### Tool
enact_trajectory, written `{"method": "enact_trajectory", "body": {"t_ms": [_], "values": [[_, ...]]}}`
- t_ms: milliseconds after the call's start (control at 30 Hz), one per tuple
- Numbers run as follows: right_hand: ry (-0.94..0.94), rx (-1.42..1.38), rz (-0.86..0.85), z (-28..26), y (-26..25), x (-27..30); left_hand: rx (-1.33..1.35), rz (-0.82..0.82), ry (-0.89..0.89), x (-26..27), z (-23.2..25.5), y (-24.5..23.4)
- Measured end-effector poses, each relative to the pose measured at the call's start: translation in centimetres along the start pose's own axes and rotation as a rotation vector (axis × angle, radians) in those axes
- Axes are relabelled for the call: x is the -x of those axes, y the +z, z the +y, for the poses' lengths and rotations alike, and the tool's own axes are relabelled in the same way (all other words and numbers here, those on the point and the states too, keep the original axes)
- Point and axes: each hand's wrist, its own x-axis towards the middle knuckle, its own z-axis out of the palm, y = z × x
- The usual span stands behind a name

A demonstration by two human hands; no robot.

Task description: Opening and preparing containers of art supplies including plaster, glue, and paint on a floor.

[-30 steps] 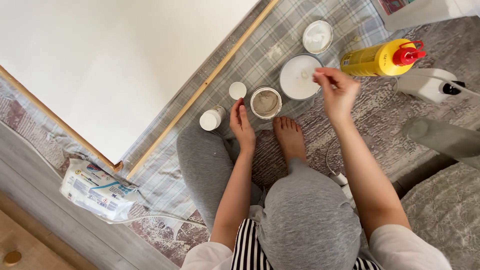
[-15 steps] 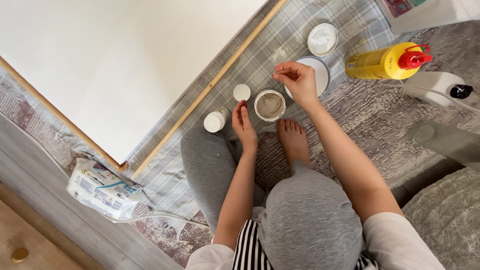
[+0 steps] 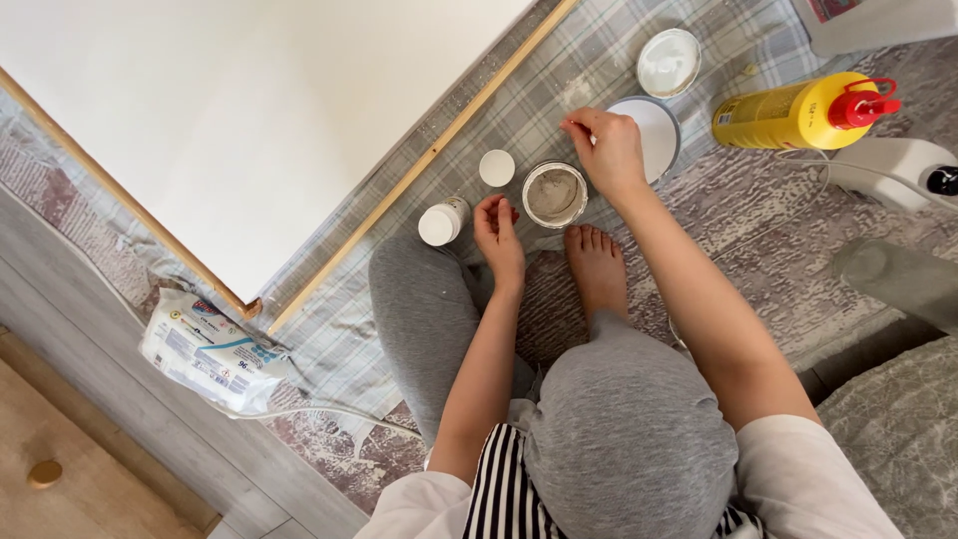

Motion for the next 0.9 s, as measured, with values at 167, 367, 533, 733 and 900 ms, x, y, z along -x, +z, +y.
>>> {"method": "enact_trajectory", "body": {"t_ms": [167, 367, 533, 733, 900], "values": [[-0.055, 0.026, -0.002, 0.7, -0.1, 0.6, -0.072, -0.038, 0.058, 0.7, 1.9, 0.3], [-0.1, -0.066, 0.03, -1.2, -2.1, 1.6, -0.329, -0.126, 0.295, 2.6, 8.3, 0.6], [0.026, -0.09, 0.034, 0.0, -2.8, 4.5, -0.688, -0.08, 0.738, 2.5, 15.5, -2.0], [0.017, -0.177, 0.154, -2.5, -4.5, 5.7, -0.968, -0.049, 0.601, -0.2, 16.9, -7.3], [-0.168, -0.096, 0.203, -6.7, -4.3, 6.0, -0.945, -0.201, 0.414, -1.1, 16.9, -8.2]]}}
